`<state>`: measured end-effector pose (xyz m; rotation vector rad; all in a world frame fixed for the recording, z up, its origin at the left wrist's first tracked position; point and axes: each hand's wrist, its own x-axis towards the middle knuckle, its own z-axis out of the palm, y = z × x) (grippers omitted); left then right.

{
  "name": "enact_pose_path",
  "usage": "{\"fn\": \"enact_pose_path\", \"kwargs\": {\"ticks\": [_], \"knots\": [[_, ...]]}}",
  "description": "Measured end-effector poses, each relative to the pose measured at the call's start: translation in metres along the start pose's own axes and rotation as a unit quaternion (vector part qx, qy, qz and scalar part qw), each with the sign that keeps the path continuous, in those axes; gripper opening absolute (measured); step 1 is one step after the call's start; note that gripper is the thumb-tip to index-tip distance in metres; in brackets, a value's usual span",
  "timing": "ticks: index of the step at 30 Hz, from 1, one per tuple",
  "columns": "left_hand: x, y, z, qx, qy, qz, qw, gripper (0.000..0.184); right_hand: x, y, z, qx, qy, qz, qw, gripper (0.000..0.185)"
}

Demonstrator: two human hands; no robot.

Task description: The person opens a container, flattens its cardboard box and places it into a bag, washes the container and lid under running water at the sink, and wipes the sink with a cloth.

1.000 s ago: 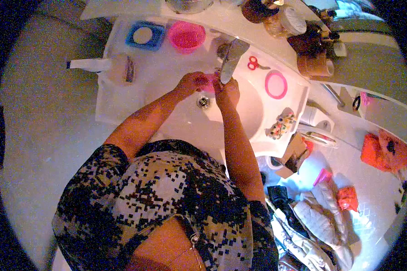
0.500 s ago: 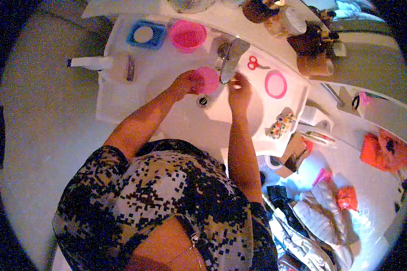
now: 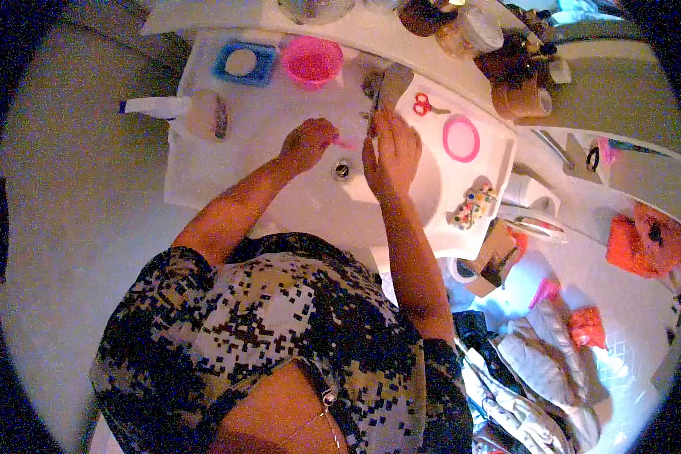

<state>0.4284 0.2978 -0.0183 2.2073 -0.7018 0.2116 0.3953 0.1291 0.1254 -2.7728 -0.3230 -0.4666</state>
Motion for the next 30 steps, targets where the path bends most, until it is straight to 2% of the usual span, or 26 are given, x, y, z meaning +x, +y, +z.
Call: {"fn": "enact_pose_path", "kwargs": {"ticks": [2, 3, 5, 6, 9, 11, 12, 13, 15, 16, 17, 18, 20, 21, 23, 25, 28, 30], "knots": [[-0.001, 0.02, -0.029, -0.018, -0.038, 0.001, 0.999, 0.016, -0.03, 0.001, 0.006, 0.034, -0.077, 0.047, 0.995, 0.049], [-0.002, 0.03, -0.041, -0.027, -0.058, 0.001, 0.998, 0.018, -0.045, 0.001, 0.014, 0.041, -0.038, 0.006, 0.998, 0.043], [-0.005, 0.042, -0.044, -0.047, -0.078, -0.001, 0.996, 0.021, -0.051, -0.016, 0.019, 0.06, 0.027, 0.036, 0.997, 0.031], [-0.008, 0.047, -0.043, -0.06, -0.09, -0.001, 0.994, 0.022, -0.055, -0.015, 0.021, 0.077, -0.003, 0.057, 0.995, 0.026], [-0.002, 0.06, -0.038, -0.114, -0.02, 0.028, 0.993, 0.032, -0.058, 0.009, 0.011, 0.108, -0.076, 0.139, 0.981, 0.017], [0.005, 0.061, -0.046, -0.152, -0.002, -0.039, 0.988, 0.04, -0.046, 0.03, -0.007, 0.132, -0.112, 0.205, 0.963, 0.014], [0.008, 0.058, -0.052, -0.168, 0.007, -0.074, 0.983, 0.045, -0.049, 0.045, -0.016, 0.303, -0.111, 0.294, 0.9, 0.016], [0.009, 0.054, -0.056, -0.173, 0.01, -0.113, 0.978, 0.047, -0.056, 0.076, -0.016, 0.395, -0.143, 0.302, 0.856, 0.017], [0.011, 0.043, -0.064, -0.18, 0.017, -0.195, 0.964, 0.052, -0.071, 0.116, -0.025, 0.539, -0.134, 0.326, 0.765, 0.019], [0.011, 0.036, -0.066, -0.17, 0.043, -0.203, 0.963, 0.055, -0.078, 0.126, -0.023, 0.327, -0.136, 0.354, 0.866, 0.019], [0.01, 0.03, -0.066, -0.16, 0.068, -0.212, 0.962, 0.058, -0.086, 0.135, -0.019, 0.096, -0.13, 0.365, 0.917, 0.018], [0.014, 0.026, -0.066, -0.149, 0.093, -0.219, 0.96, 0.061, -0.092, 0.143, -0.018, -0.139, -0.119, 0.357, 0.916, 0.018], [0.031, 0.021, -0.064, -0.133, 0.172, -0.207, 0.954, 0.069, -0.094, 0.171, -0.021, 0.062, -0.002, 0.434, 0.899, 0.021], [0.031, 0.017, -0.069, -0.116, 0.207, -0.208, 0.949, 0.073, -0.099, 0.173, -0.015, 0.17, 0.045, 0.467, 0.867, 0.022], [0.043, 0.015, -0.075, -0.021, 0.216, -0.193, 0.957, 0.089, -0.077, 0.152, -0.03, 0.329, 0.101, 0.48, 0.807, 0.028], [0.064, 0.013, -0.075, 0.062, 0.228, -0.174, 0.956, 0.106, -0.071, 0.169, -0.029, 0.317, 0.105, 0.481, 0.811, 0.032], [0.079, -0.006, -0.06, -0.096, 0.26, -0.153, 0.949, 0.116, -0.066, 0.185, -0.033, 0.36, 0.158, 0.523, 0.756, 0.034], [0.084, -0.018, -0.052, -0.144, 0.265, -0.135, 0.944, 0.118, -0.06, 0.2, -0.028, 0.367, 0.175, 0.566, 0.717, 0.035]]}}
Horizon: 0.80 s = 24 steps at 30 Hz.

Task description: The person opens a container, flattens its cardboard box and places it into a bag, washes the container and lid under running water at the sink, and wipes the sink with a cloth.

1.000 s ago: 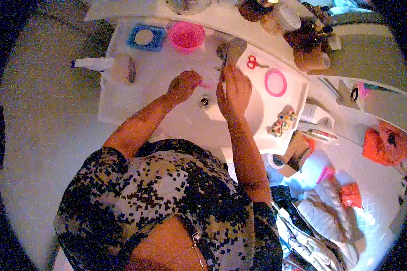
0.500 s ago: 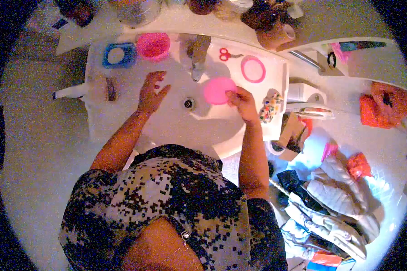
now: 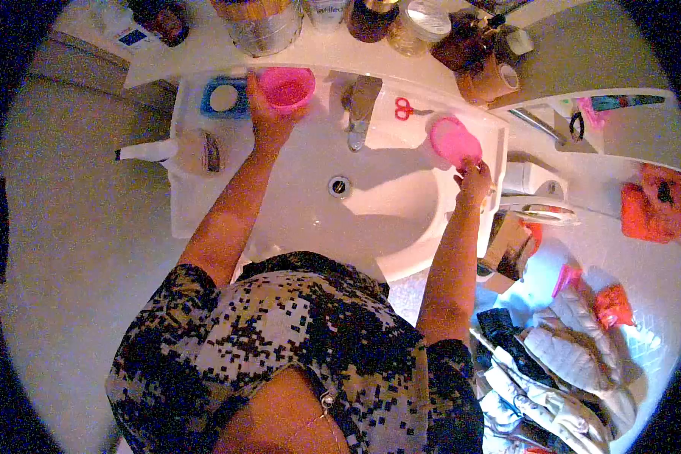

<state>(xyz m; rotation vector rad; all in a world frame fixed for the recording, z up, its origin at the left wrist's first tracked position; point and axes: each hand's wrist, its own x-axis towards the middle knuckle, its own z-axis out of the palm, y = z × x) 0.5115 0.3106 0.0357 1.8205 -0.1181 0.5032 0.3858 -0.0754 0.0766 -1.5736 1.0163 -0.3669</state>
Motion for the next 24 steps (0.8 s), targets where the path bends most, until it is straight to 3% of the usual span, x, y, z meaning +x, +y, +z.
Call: {"fn": "enact_pose_path", "kwargs": {"ticks": [4, 6, 7, 9, 12, 13, 15, 17, 19, 20, 21, 23, 24], "knots": [[0.012, -0.006, 0.004, -0.118, -0.02, -0.007, 0.993, 0.121, 0.033, 0.015, 0.006, -0.024, -0.022, 0.004, 0.999, 0.039], [0.01, -0.008, 0.003, -0.097, -0.005, -0.007, 0.995, 0.12, 0.044, 0.019, 0.011, -0.059, -0.027, 0.014, 0.998, 0.044], [0.008, -0.009, 0.001, -0.081, -0.004, -0.005, 0.997, 0.12, 0.05, 0.021, 0.011, -0.207, 0.001, -0.049, 0.977, 0.044], [0.006, -0.007, -0.002, -0.045, -0.009, -0.001, 0.999, 0.12, 0.061, 0.026, 0.006, -0.484, 0.058, -0.168, 0.857, 0.046], [-0.007, 0.004, -0.015, -0.069, -0.023, -0.049, 0.996, 0.114, 0.023, 0.007, 0.005, -0.467, 0.157, -0.277, 0.825, 0.045], [-0.016, 0.008, -0.024, -0.095, -0.03, -0.076, 0.992, 0.111, 0.026, 0.016, -0.002, -0.446, 0.144, -0.348, 0.812, 0.04], [-0.036, 0.018, -0.04, -0.151, -0.049, -0.132, 0.978, 0.104, -0.008, 0.0, -0.008, -0.369, 0.062, -0.321, 0.87, 0.037], [-0.049, 0.03, -0.052, -0.225, -0.086, -0.198, 0.95, 0.091, -0.023, -0.002, -0.026, -0.379, 0.116, -0.329, 0.857, 0.032], [-0.054, 0.049, -0.067, -0.332, -0.144, -0.283, 0.888, 0.068, -0.014, 0.012, -0.06, -0.424, 0.173, -0.385, 0.801, 0.034], [-0.058, 0.052, -0.074, -0.423, -0.186, -0.327, 0.824, 0.063, -0.011, 0.022, -0.072, -0.504, 0.171, -0.337, 0.777, 0.05], [-0.061, 0.055, -0.08, -0.496, -0.221, -0.378, 0.75, 0.059, -0.015, 0.03, -0.077, -0.512, 0.114, -0.333, 0.784, 0.056], [-0.077, 0.051, -0.085, -0.67, -0.289, -0.453, 0.513, 0.055, -0.027, 0.047, -0.088, -0.522, -0.003, -0.324, 0.789, 0.069], [-0.083, 0.05, -0.083, -0.666, -0.249, -0.49, 0.504, 0.053, -0.036, 0.065, -0.088, -0.556, -0.018, -0.288, 0.78, 0.082]]}}
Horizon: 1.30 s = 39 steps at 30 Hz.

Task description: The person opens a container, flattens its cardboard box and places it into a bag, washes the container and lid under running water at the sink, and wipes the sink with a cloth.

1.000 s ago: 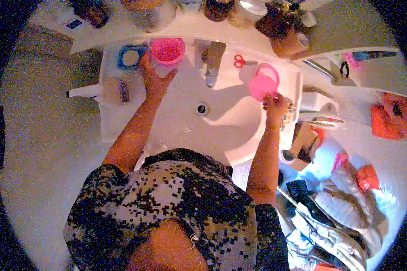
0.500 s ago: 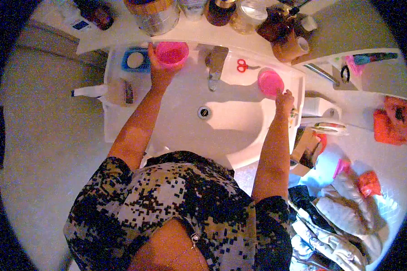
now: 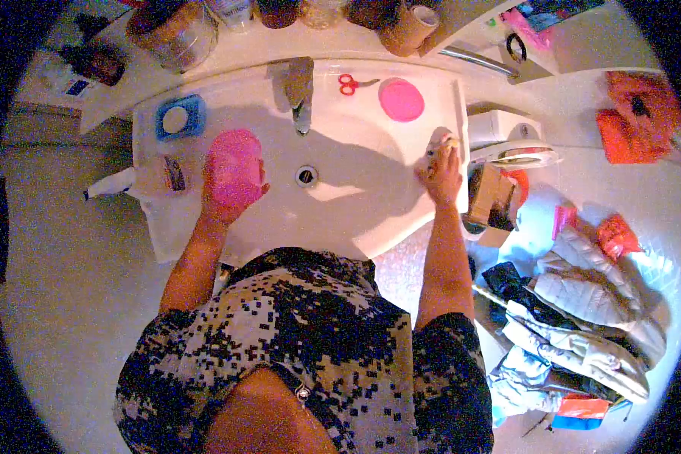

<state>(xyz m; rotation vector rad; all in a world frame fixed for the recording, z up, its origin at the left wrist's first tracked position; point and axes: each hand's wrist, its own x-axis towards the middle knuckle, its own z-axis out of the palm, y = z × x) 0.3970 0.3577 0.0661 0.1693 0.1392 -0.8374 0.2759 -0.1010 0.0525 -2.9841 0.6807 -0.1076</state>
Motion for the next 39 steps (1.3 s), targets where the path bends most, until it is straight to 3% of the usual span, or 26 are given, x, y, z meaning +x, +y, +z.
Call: {"fn": "enact_pose_path", "kwargs": {"ticks": [1, 3, 5, 8, 10, 13, 15, 17, 18, 20, 21, 22, 23, 24, 25, 27, 31, 33, 35, 38, 39], "knots": [[0.003, -0.009, -0.003, -0.033, 0.044, 0.003, 0.998, 0.051, -0.01, -0.008, 0.009, -0.039, 0.027, 0.017, 0.999, 0.067], [0.006, -0.032, -0.018, -0.058, 0.103, -0.002, 0.993, 0.048, -0.02, -0.012, 0.03, 0.023, 0.085, -0.03, 0.996, 0.061], [0.003, -0.056, -0.039, -0.036, 0.133, -0.025, 0.99, 0.047, -0.041, -0.037, 0.025, 0.011, 0.079, -0.045, 0.996, 0.058], [-0.001, -0.068, -0.013, -0.086, 0.21, -0.057, 0.972, 0.044, -0.06, -0.042, 0.026, -0.026, 0.035, -0.163, 0.986, 0.041], [0.006, -0.057, -0.004, -0.07, 0.194, -0.042, 0.978, 0.043, -0.073, -0.057, 0.021, -0.041, 0.016, -0.195, 0.98, 0.025], [0.012, -0.042, -0.016, 0.011, 0.173, -0.026, 0.984, 0.042, -0.097, -0.097, 0.007, 0.015, -0.167, -0.165, 0.972, 0.023], [0.015, -0.03, -0.031, 0.088, 0.159, -0.019, 0.983, 0.04, -0.107, -0.123, 0.017, 0.006, -0.309, -0.241, 0.92, 0.023], [0.015, -0.025, -0.04, 0.163, 0.143, -0.015, 0.976, 0.039, -0.112, -0.151, 0.027, 0.161, -0.366, -0.277, 0.874, 0.022], [0.015, -0.023, -0.04, 0.18, 0.147, 0.007, 0.973, 0.039, -0.106, -0.16, 0.034, 0.17, -0.414, -0.272, 0.852, 0.018], [0.01, -0.019, -0.034, 0.19, 0.164, 0.038, 0.967, 0.04, -0.081, -0.162, 0.042, 0.016, -0.315, -0.358, 0.879, 0.014], [0.006, -0.016, -0.029, 0.184, 0.176, 0.047, 0.966, 0.041, -0.065, -0.143, 0.066, 0.111, -0.171, -0.337, 0.919, 0.012], [0.0, -0.013, -0.016, 0.152, 0.195, 0.047, 0.968, 0.043, -0.025, -0.169, 0.018, 0.096, -0.346, -0.024, 0.933, 0.016], [-0.004, -0.009, -0.006, 0.121, 0.21, 0.048, 0.969, 0.045, -0.024, -0.113, 0.087, 0.039, 0.04, -0.227, 0.972, 0.031], [-0.009, -0.007, 0.0, 0.147, 0.207, 0.053, 0.966, 0.048, -0.011, -0.125, 0.042, -0.105, 0.052, -0.235, 0.965, 0.044], [-0.014, -0.006, 0.004, 0.171, 0.204, 0.058, 0.962, 0.052, -0.002, -0.117, 0.046, -0.09, -0.022, -0.211, 0.973, 0.052], [-0.022, -0.006, 0.008, 0.195, 0.206, 0.067, 0.957, 0.058, -0.001, -0.124, 0.068, -0.078, -0.039, -0.257, 0.962, 0.061], [-0.035, -0.011, 0.003, 0.185, 0.255, 0.088, 0.945, 0.064, -0.029, -0.215, 0.117, 0.213, -0.113, -0.19, 0.952, 0.063], [-0.041, -0.011, -0.001, 0.177, 0.28, 0.085, 0.94, 0.065, -0.057, -0.269, 0.129, 0.278, -0.221, -0.248, 0.901, 0.054], [-0.042, -0.008, -0.003, 0.167, 0.285, 0.077, 0.941, 0.064, -0.106, -0.291, 0.122, 0.349, -0.207, -0.352, 0.843, 0.046], [-0.048, -0.004, -0.005, 0.193, 0.244, 0.079, 0.947, 0.054, -0.114, -0.263, 0.074, 0.336, -0.406, -0.377, 0.761, 0.053], [-0.048, -0.004, -0.01, 0.191, 0.252, 0.073, 0.946, 0.053, -0.105, -0.246, 0.053, 0.25, -0.439, -0.366, 0.781, 0.049]]}}
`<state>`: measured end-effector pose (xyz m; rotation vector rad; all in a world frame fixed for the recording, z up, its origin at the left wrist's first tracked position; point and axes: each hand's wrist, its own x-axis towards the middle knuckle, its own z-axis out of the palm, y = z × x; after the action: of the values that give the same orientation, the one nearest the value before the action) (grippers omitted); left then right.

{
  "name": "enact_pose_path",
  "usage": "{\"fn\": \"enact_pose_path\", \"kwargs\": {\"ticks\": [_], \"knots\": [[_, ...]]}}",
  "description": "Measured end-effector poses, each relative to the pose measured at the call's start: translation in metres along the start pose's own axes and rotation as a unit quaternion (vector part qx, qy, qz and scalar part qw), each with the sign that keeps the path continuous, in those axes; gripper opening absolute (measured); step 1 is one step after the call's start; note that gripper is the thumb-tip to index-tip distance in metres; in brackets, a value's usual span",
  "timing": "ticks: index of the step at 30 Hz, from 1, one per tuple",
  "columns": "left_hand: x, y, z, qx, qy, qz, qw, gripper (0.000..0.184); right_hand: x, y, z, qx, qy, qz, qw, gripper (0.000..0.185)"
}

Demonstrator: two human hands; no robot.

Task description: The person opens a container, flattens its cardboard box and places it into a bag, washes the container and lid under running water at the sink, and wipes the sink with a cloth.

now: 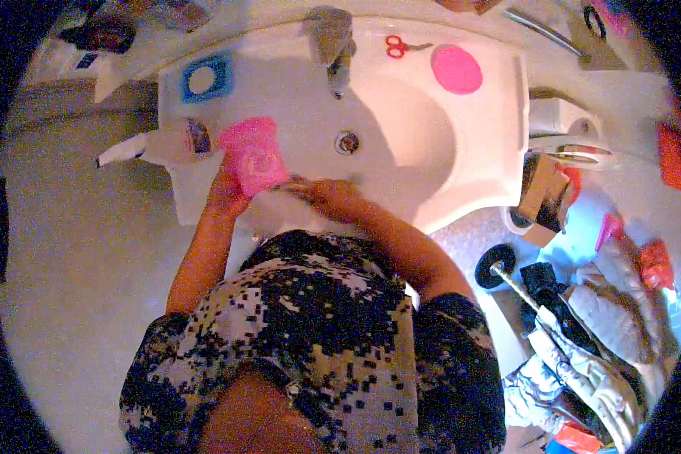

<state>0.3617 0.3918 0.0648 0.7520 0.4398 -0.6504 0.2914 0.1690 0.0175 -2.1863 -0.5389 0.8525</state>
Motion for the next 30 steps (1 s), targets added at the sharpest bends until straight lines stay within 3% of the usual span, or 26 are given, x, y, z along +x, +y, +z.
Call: {"fn": "enact_pose_path", "kwargs": {"ticks": [2, 3, 4, 6, 8, 10, 11, 12, 13, 15, 16, 17, 18, 20, 22, 23, 25, 26, 28, 30], "knots": [[0.007, -0.007, -0.011, -0.001, 0.015, -0.009, 1.0, 0.05, -0.034, 0.045, -0.013, -0.106, -0.098, 0.14, 0.98, 0.042], [0.01, -0.007, -0.012, 0.007, 0.0, -0.01, 1.0, 0.049, -0.058, 0.055, -0.03, -0.218, -0.031, 0.215, 0.951, 0.039], [0.014, -0.01, -0.012, 0.013, -0.015, -0.01, 1.0, 0.049, -0.086, 0.072, -0.045, -0.25, 0.123, 0.161, 0.947, 0.032], [0.018, -0.014, -0.006, -0.019, -0.043, -0.02, 0.999, 0.048, -0.098, 0.106, -0.051, -0.488, 0.349, 0.112, 0.792, 0.025], [0.021, -0.015, 0.003, -0.09, -0.071, -0.044, 0.992, 0.049, -0.08, 0.087, -0.026, -0.398, 0.169, 0.266, 0.862, 0.023], [0.014, -0.018, 0.014, -0.143, -0.097, -0.066, 0.983, 0.053, -0.072, 0.086, 0.008, -0.25, 0.058, 0.274, 0.927, 0.024], [0.008, -0.017, 0.019, -0.169, -0.112, -0.075, 0.976, 0.055, -0.077, 0.056, 0.013, -0.234, 0.106, 0.197, 0.946, 0.025], [0.003, -0.016, 0.024, -0.169, -0.109, -0.079, 0.976, 0.054, -0.082, 0.01, -0.01, -0.162, 0.05, 0.25, 0.953, 0.028], [-0.002, -0.016, 0.028, -0.171, -0.103, -0.088, 0.976, 0.053, -0.086, 0.008, -0.013, -0.174, 0.033, 0.279, 0.944, 0.033], [0.0, 0.003, 0.034, -0.169, -0.127, -0.112, 0.971, 0.053, -0.113, 0.0, -0.05, -0.073, 0.054, 0.314, 0.945, 0.036], [-0.003, 0.009, 0.037, -0.17, -0.154, -0.122, 0.965, 0.053, -0.135, 0.011, -0.06, -0.016, 0.143, 0.307, 0.941, 0.034], [-0.004, 0.015, 0.041, -0.173, -0.182, -0.132, 0.959, 0.052, -0.153, 0.019, -0.072, -0.028, 0.224, 0.304, 0.926, 0.031], [-0.011, 0.021, 0.047, -0.171, -0.222, -0.13, 0.951, 0.055, -0.171, 0.012, -0.092, -0.044, 0.258, 0.306, 0.915, 0.041], [-0.024, 0.03, 0.057, -0.162, -0.302, -0.126, 0.931, 0.06, -0.189, 0.009, -0.117, -0.077, 0.323, 0.324, 0.886, 0.032], [0.036, -0.031, 0.002, -0.084, -0.176, 0.009, 0.981, 0.064, -0.204, 0.056, -0.123, -0.103, 0.313, 0.299, 0.896, 0.032], [0.056, -0.055, -0.015, -0.046, -0.108, 0.077, 0.99, 0.066, -0.207, 0.066, -0.118, -0.178, 0.303, 0.343, 0.871, 0.036], [-0.003, -0.017, 0.047, -0.147, -0.126, -0.011, 0.981, 0.062, -0.213, 0.068, -0.125, -0.328, 0.329, 0.37, 0.805, 0.049], [-0.029, -0.003, 0.069, -0.193, -0.13, -0.062, 0.97, 0.061, -0.214, 0.072, -0.131, -0.306, 0.403, 0.304, 0.807, 0.045], [-0.017, 0.002, 0.06, -0.183, -0.212, -0.104, 0.954, 0.061, -0.211, 0.074, -0.141, -0.245, 0.446, 0.227, 0.83, 0.036], [-0.022, 0.003, 0.057, -0.17, -0.249, -0.106, 0.948, 0.06, -0.205, 0.052, -0.143, -0.193, 0.429, 0.233, 0.851, 0.032]]}}
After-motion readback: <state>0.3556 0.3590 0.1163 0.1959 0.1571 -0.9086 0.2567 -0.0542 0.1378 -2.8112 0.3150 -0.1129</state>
